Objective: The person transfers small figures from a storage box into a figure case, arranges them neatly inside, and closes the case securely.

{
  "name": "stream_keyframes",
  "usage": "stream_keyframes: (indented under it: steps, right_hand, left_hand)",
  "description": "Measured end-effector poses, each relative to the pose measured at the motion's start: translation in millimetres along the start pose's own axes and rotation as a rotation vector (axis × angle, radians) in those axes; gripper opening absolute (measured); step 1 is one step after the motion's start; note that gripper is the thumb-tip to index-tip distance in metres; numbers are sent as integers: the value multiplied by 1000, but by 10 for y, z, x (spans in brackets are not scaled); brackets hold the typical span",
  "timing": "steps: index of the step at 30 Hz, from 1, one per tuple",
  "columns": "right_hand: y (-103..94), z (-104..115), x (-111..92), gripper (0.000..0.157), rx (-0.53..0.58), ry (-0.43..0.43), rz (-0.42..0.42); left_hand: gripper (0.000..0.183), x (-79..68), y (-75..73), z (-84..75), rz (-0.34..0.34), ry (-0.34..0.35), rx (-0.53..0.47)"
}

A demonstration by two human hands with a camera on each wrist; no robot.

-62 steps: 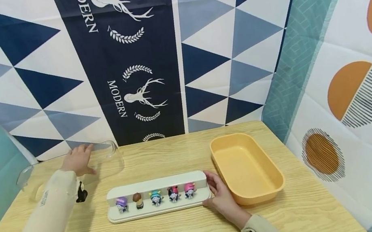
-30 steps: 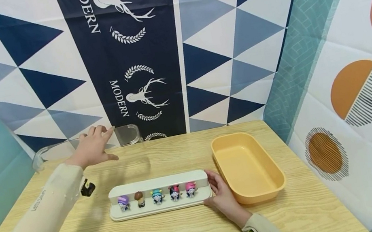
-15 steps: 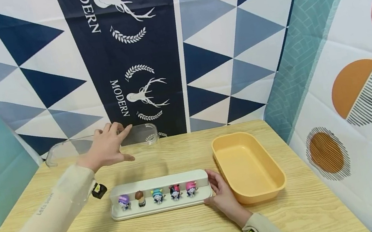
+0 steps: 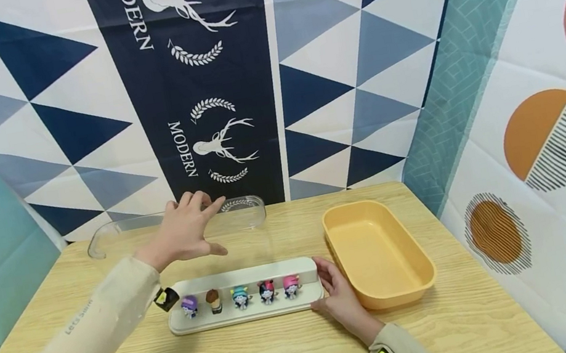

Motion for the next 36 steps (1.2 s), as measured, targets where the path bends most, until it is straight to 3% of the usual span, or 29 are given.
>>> stream_keyframes:
  steps: [6,22,36]
  right_hand:
    - [0,-4,2,97,0,-2,3]
    - [5,-19,13,97,-4,1,-3]
    - [12,1,-11,97,-6,12,-6]
  left_hand:
    - [103,-53,-8,-189,14,17,-36]
    - [100,-129,126,-506,41,42,-105]
    - [101,-143,297,-706,58,60,-118]
Point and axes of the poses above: each hand's wrist, its own x-axis towards the middle knuckle, its own y-axis out of the palm, z = x × y, the point moved 4 cm from there along x, towards the middle knuckle, and after that the axes turned 13 degrees about -y, right-handed, at the moved point
